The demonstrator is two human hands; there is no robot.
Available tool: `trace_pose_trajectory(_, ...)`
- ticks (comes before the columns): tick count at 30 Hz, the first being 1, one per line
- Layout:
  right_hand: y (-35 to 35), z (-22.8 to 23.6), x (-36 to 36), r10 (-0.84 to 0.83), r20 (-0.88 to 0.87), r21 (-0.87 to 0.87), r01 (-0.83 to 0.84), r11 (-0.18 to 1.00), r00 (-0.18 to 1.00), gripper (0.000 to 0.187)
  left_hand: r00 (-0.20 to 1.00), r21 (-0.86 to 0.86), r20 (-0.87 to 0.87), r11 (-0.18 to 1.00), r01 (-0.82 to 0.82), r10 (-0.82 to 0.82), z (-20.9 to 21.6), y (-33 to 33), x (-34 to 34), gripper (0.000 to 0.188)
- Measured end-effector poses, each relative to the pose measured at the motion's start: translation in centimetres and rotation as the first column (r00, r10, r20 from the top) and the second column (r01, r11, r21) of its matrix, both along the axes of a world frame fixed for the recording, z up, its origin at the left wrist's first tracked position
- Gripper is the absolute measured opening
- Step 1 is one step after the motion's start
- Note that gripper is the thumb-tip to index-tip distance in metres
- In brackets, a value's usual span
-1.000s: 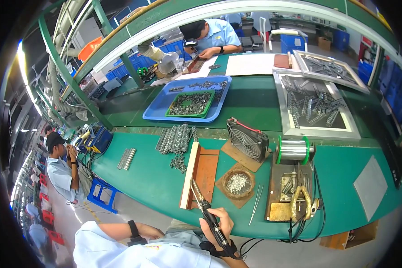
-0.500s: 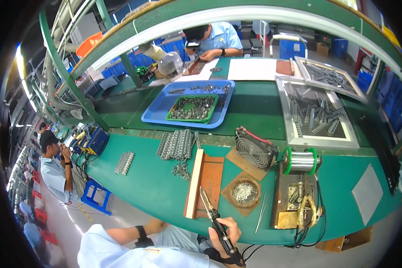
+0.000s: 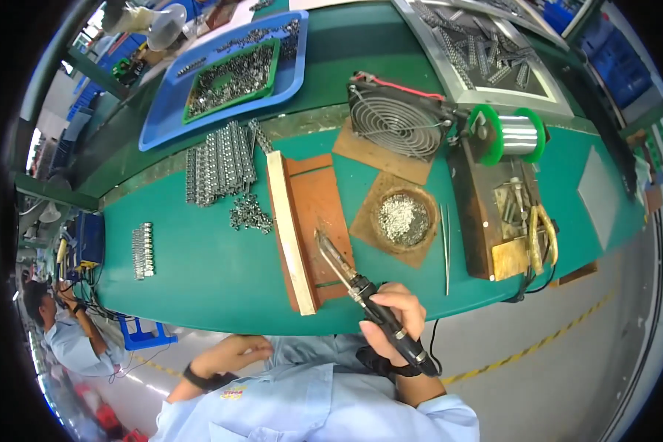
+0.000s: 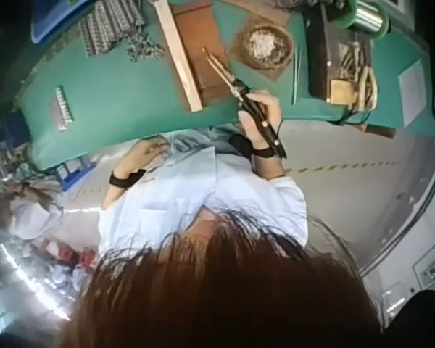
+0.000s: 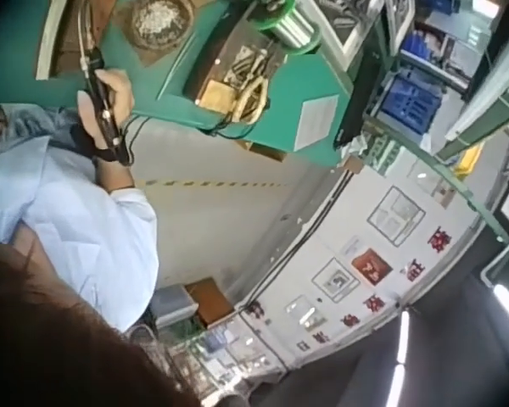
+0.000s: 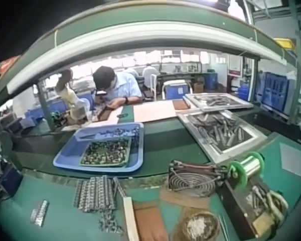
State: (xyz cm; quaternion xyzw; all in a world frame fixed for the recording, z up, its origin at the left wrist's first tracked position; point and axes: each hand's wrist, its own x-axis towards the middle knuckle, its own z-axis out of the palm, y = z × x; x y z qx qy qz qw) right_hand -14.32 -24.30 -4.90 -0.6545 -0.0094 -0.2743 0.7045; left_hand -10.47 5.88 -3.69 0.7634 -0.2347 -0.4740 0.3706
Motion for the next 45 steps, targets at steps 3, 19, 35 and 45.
trace_pose_trajectory(3,0.2,0.8,0.1,-0.018,-0.099,0.057,0.024,0.998,0.995,0.035,0.999,-0.122,-0.046,0.992,0.015,-0.021,6.5,0.1,3.5,0.017)
trace_pose_trajectory(19,1.2,0.7,1.0,-0.033,-0.168,0.03,0.038,0.999,0.985,0.042,0.507,-0.183,0.807,0.945,-0.271,0.302,7.1,-6.1,15.1,0.01)
trace_pose_trajectory(35,1.7,0.4,1.2,-0.136,-0.21,0.085,0.157,0.984,0.968,0.044,0.273,-0.369,0.788,0.778,-0.508,0.552,3.8,-4.6,19.2,0.029)
trace_pose_trajectory(45,1.1,1.2,1.2,-0.086,-0.248,0.096,0.113,0.989,0.965,0.041,0.592,-0.439,-0.575,0.397,-0.806,0.565,6.5,-4.7,16.1,0.021)
